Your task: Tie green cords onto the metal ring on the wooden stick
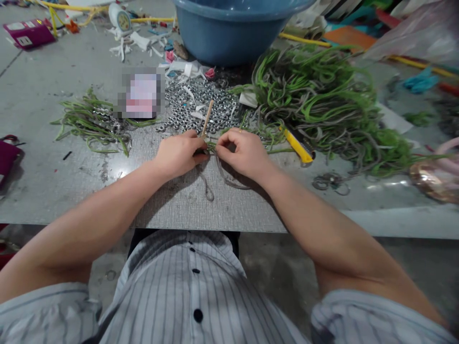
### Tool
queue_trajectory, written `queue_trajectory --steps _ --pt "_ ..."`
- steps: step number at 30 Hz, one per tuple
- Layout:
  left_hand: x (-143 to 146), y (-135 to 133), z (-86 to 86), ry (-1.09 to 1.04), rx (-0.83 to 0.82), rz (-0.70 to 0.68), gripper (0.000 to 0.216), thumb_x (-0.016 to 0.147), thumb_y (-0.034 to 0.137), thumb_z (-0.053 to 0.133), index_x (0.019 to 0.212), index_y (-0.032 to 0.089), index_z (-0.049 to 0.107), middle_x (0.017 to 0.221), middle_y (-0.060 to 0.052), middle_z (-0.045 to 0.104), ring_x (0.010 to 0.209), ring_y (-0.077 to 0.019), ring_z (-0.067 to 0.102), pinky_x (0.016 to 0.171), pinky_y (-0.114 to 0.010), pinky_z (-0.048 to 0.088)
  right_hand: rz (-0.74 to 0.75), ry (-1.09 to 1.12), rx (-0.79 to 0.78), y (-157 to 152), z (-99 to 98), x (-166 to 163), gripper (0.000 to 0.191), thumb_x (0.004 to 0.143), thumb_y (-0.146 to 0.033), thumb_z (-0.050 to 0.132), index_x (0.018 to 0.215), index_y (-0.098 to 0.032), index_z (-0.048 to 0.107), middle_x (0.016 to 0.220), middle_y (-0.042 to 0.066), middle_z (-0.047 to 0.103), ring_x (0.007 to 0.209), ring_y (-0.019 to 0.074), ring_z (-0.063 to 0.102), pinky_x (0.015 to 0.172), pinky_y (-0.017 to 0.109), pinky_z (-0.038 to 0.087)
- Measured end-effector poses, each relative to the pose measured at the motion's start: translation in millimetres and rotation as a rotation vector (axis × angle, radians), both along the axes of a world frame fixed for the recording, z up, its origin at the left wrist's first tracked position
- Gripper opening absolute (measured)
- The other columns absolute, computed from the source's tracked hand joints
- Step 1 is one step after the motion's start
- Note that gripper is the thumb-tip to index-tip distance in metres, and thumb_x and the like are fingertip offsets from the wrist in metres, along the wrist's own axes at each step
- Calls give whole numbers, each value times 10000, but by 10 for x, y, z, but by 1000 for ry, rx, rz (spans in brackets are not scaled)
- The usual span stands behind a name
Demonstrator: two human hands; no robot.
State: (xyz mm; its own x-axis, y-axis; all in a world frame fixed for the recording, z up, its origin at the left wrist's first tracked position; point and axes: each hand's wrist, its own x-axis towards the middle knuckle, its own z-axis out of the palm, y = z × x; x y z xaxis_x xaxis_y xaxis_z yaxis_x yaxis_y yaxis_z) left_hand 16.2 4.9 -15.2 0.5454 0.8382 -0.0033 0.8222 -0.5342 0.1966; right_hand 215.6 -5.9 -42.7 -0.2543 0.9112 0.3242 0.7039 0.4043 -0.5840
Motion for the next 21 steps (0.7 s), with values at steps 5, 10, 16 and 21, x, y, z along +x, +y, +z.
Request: queue_trajectory --steps 5,10,16,21 --pt "-10 -16 7 0 -4 7 297 979 295 623 1236 250 764 1242 -87 688 1041 -287 727 785 -348 543 -77 20 13 -10 116 52 139 772 -169 597 675 -254 545 762 31 664 740 196 601 730 358 476" --pt "-30 -13 -6 -18 1 -12 294 988 288 615 1238 270 769 1266 -82 679 1053 -284 722 777 -346 542 -130 49 -22 -11 184 92 186 723 -113 600 628 -255 527 696 18 640 686 178 582 677 343 474" --pt "-25 6 -15 1 -10 -18 308 989 295 601 1248 252 764 1263 -96 674 1047 -281 721 772 -336 545 -133 263 -150 46 102 225 150 812 -278 633 685 -249 559 604 -16 582 551 150 551 551 316 429" --pt "-22 -2 25 29 -22 -4 322 995 295 601 1278 261 753 1283 -93 674 1060 -288 723 779 -338 545 -268 283 -156 39 232 271 109 731 -198 591 649 -252 542 566 -30 547 530 152 528 562 327 394"
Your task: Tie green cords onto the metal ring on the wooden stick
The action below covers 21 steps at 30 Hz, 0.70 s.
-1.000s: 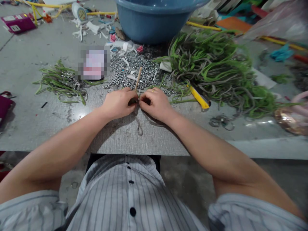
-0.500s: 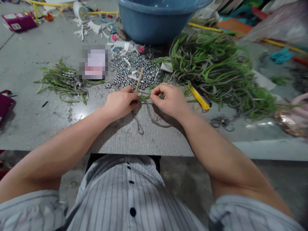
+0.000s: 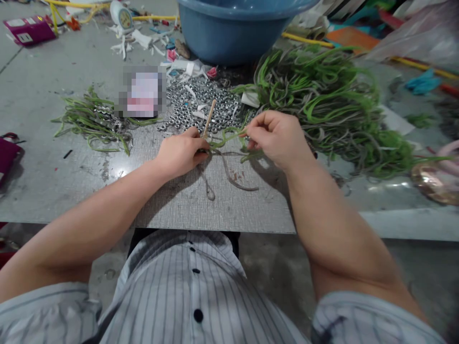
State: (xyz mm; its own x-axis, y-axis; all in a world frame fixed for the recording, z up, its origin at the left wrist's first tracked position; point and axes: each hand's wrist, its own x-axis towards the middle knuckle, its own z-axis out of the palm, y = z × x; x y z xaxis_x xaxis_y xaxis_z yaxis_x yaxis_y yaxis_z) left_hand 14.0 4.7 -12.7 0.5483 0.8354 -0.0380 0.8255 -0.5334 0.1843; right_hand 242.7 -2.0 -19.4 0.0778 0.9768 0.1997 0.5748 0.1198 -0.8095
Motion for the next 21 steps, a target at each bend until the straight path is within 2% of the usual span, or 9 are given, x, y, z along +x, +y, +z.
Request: queue_trajectory --steps 3,7,10,13,17,21 --pt "6 -2 7 -2 -12 2 331 991 288 602 1285 257 751 1297 -99 674 1080 -297 721 784 -341 546 -54 -250 35 -6 50 62 141 708 -156 609 635 -255 539 570 -32 541 551 155 484 617 351 384" --pt "5 1 -14 -14 -6 0 310 989 293 602 1249 250 766 1284 -100 678 1069 -295 722 771 -341 546 25 -512 -74 46 -63 192 247 705 -187 715 570 -263 523 528 -16 528 522 161 448 573 345 318" --pt "5 3 -18 -18 2 -1 303 989 299 606 1241 251 768 1275 -98 680 1065 -296 722 775 -347 548 78 -545 -16 90 -155 248 281 768 -316 734 563 -265 549 499 -8 526 490 159 424 535 337 278" --pt "11 2 4 -6 -4 -3 311 996 291 599 1261 256 759 1280 -94 678 1065 -293 722 780 -347 551 -5 -558 63 97 -147 237 256 833 -404 696 643 -256 609 566 18 596 525 176 477 541 331 290" --pt "14 -1 19 17 -10 -5 315 1001 277 591 1270 253 753 1300 -93 670 1062 -290 723 771 -344 552 -42 -657 -77 83 -76 174 131 819 -343 707 746 -239 678 715 52 699 646 219 596 597 337 350" --pt "4 4 -12 -10 12 -15 302 991 274 598 1243 250 764 1271 -91 681 1058 -284 725 777 -345 554 -24 -697 -180 88 -59 111 83 797 -233 680 718 -238 658 727 52 695 703 244 621 626 352 363"
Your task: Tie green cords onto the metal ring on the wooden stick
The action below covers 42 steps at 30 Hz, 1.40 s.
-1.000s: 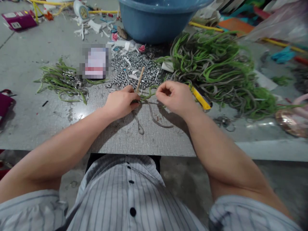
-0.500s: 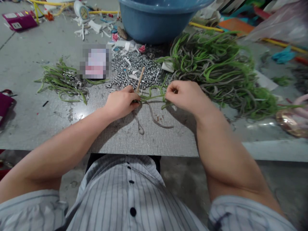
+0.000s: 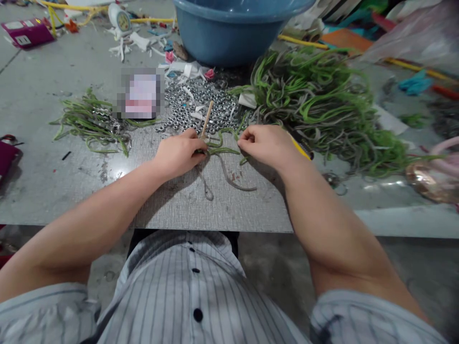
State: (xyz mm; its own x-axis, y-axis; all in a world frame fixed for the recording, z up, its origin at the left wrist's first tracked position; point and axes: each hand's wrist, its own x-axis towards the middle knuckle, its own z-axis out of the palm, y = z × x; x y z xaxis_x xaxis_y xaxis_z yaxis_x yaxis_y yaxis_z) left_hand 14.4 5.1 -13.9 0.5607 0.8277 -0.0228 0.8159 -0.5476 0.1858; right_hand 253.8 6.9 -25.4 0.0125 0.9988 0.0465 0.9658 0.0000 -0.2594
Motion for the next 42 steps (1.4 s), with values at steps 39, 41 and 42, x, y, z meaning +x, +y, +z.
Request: queue_trajectory --steps 39,41,42 --pt "-44 29 -54 -640 34 -67 133 920 198 610 823 174 698 756 0 698 664 -113 595 649 -244 450 191 1100 -48 -209 -31 -394 51 802 -250 701 811 -228 657 742 -12 704 584 121 591 610 293 518" --pt "-74 39 -44 -614 88 1 138 934 210 576 860 184 689 750 -5 693 644 -120 570 631 -257 433 272 876 72 -212 -54 -374 31 809 -226 669 839 -230 672 797 8 723 700 164 638 696 330 521" --pt "-88 45 -45 -595 111 26 141 940 221 564 873 189 684 741 -7 689 632 -124 556 619 -263 421 323 763 124 -215 -68 -365 48 814 -218 651 851 -231 679 818 21 729 761 189 655 735 350 519"
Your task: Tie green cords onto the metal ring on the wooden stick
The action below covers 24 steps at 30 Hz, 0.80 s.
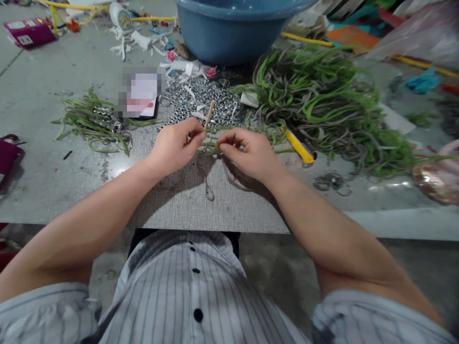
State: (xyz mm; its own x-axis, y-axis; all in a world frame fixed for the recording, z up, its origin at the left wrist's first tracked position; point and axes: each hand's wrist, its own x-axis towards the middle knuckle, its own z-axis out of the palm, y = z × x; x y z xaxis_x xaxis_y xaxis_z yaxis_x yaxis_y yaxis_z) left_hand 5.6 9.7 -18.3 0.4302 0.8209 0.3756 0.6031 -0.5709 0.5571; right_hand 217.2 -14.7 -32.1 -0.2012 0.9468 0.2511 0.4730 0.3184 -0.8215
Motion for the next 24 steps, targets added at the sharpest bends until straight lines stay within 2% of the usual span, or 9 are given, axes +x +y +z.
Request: queue_trajectory --steps 3,7,12,19,24 --pt "-24 18 -17 42 22 37 138 943 247 547 878 205 662 709 -6 670 606 -130 526 590 -271 392 71 -246 188 -7 -44 11 119 832 -198 590 883 -234 692 879 58 740 896 253 669 820 406 514" --pt "-25 35 -39 60 43 29 133 949 269 539 881 216 640 731 -15 674 671 -153 558 619 -279 415 88 -412 315 1 -100 -17 170 872 -196 528 923 -247 682 923 87 734 982 294 656 894 460 495" --pt "-6 60 -47 125 12 14 109 941 196 525 889 211 620 849 -59 698 907 -219 625 776 -333 495 106 -532 324 34 -142 -76 192 919 -238 487 985 -246 667 950 113 728 1016 326 634 888 490 469" --pt "19 82 -84 144 -19 -30 117 917 172 542 835 212 615 817 -42 689 866 -216 638 790 -357 498 130 -492 329 56 -189 -111 265 892 -221 496 1103 -222 656 1055 117 758 1046 308 648 936 482 477" --pt "8 101 -101 133 -23 -59 133 926 198 530 835 219 625 809 -42 700 848 -216 646 781 -361 503 131 -485 331 82 -232 -74 207 895 -237 543 1060 -249 667 1048 99 754 1070 303 635 949 480 473"
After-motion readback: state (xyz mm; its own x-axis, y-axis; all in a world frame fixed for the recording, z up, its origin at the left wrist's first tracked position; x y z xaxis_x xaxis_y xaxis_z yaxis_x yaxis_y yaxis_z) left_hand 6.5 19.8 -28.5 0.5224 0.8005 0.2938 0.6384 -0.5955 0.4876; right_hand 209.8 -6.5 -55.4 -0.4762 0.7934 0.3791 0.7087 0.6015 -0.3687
